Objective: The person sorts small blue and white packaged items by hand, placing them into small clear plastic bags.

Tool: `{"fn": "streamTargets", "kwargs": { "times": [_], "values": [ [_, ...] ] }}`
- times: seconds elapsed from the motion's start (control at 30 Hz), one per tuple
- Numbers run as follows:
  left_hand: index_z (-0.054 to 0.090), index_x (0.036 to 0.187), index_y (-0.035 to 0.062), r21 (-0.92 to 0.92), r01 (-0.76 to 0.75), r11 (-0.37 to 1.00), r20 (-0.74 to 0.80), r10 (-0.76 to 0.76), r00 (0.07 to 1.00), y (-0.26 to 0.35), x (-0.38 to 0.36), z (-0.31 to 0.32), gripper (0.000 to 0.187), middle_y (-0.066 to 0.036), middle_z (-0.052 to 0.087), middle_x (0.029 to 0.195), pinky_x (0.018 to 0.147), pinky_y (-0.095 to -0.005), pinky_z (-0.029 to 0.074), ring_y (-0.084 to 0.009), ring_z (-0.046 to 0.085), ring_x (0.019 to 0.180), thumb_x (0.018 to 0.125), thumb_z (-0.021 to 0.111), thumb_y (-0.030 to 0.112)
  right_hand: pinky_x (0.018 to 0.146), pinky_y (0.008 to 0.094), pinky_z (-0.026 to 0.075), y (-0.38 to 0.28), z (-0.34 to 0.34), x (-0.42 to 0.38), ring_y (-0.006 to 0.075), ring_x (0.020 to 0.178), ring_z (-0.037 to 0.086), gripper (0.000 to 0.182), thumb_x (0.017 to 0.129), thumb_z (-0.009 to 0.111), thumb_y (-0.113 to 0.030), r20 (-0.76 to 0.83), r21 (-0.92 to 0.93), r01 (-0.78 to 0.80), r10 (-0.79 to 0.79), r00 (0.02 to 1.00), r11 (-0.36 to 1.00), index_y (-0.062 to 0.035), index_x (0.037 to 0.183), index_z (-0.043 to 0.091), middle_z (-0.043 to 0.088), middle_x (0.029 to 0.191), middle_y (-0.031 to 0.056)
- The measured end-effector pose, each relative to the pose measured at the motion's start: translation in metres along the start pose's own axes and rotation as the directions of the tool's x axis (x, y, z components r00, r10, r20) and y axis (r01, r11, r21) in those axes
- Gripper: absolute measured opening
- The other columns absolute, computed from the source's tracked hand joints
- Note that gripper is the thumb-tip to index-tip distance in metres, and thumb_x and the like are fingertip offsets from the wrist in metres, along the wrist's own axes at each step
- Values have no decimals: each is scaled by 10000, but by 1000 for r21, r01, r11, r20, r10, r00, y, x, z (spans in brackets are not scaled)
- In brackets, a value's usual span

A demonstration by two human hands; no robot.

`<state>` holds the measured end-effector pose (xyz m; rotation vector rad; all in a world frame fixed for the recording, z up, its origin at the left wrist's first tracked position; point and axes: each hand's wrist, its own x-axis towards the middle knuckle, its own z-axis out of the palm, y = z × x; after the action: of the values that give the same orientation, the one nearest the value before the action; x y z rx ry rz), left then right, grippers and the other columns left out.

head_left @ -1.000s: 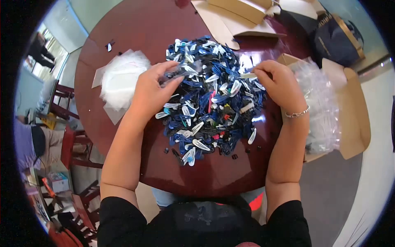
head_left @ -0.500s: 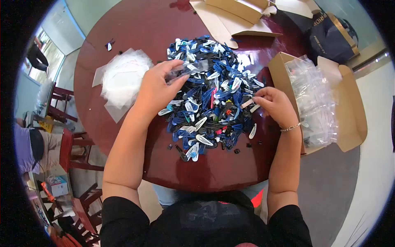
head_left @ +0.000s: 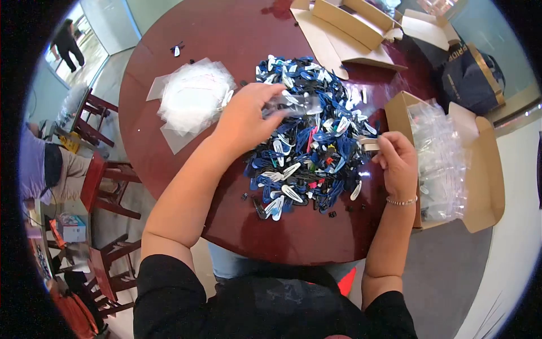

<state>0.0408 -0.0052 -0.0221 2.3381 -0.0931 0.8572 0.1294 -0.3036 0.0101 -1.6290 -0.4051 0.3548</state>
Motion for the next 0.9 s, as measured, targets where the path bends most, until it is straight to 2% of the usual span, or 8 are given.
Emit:
{"fn": "streamTargets", "kwargs": {
  "times": [0.1,0.27,0.43,0.7,0.77,0.8,0.83,0.9],
  "values": [
    [616,1139,25,-32,-8,999,18,9,1000,9,-1,-5,424,-144,640,1022,848,-409,492,-320,608,960,752,740,146,553,195,446,-16,23,-4,36,559,459,23,922,617,-42,-151,104,220,-203,967,970,-25,935,623,576,728,-10],
    [606,1134,34,40,-116,992,-34,118,992,7,-1,-4,434,-146,628,1051,881,-419,491,-334,579,1045,739,739,153,569,178,422,-42,67,5,38,623,516,52,902,637,-13,71,-378,557,-577,814,740,-9,953,642,589,738,-24],
    [610,1128,33,-45,-73,996,32,74,997,10,-1,-6,449,-143,631,1042,851,-402,505,-319,597,1010,712,746,134,557,170,374,-50,101,15,13,648,473,133,866,685,-31,210,-528,440,-391,896,726,-15,998,677,594,804,-53],
    [596,1187,47,-119,8,993,61,0,998,2,0,-6,474,-106,655,986,825,-356,509,-260,639,932,742,749,97,660,174,426,-20,85,35,33,742,531,160,930,598,-10,77,-221,447,-441,894,867,14,1082,642,614,881,-15],
    [613,1154,23,-405,141,903,27,-142,989,4,2,-1,432,-101,667,974,787,-325,512,-202,652,885,759,756,125,678,174,428,-16,80,35,36,757,534,178,930,595,-6,65,-202,438,-435,898,876,12,1103,634,616,891,-11],
    [594,1193,13,-532,341,775,154,-307,939,10,4,-5,449,-64,675,974,796,-295,509,-129,642,873,790,759,125,690,174,428,-15,81,35,36,767,535,194,929,595,-2,62,-205,426,-423,904,881,9,1120,626,616,894,-11],
    [594,1193,13,-530,338,778,157,-301,941,10,5,-6,449,-64,675,974,796,-295,509,-129,642,873,790,759,125,702,173,429,-14,80,34,37,776,536,210,928,594,2,60,-207,414,-411,910,886,7,1137,618,615,897,-11],
    [639,1165,53,-774,394,496,225,-366,903,10,6,-8,378,-85,666,1084,862,-289,514,-150,635,1006,808,757,93,702,174,431,-12,75,35,36,780,535,217,925,598,5,94,-249,391,-380,920,886,8,1142,614,610,906,-14]
  ]
}}
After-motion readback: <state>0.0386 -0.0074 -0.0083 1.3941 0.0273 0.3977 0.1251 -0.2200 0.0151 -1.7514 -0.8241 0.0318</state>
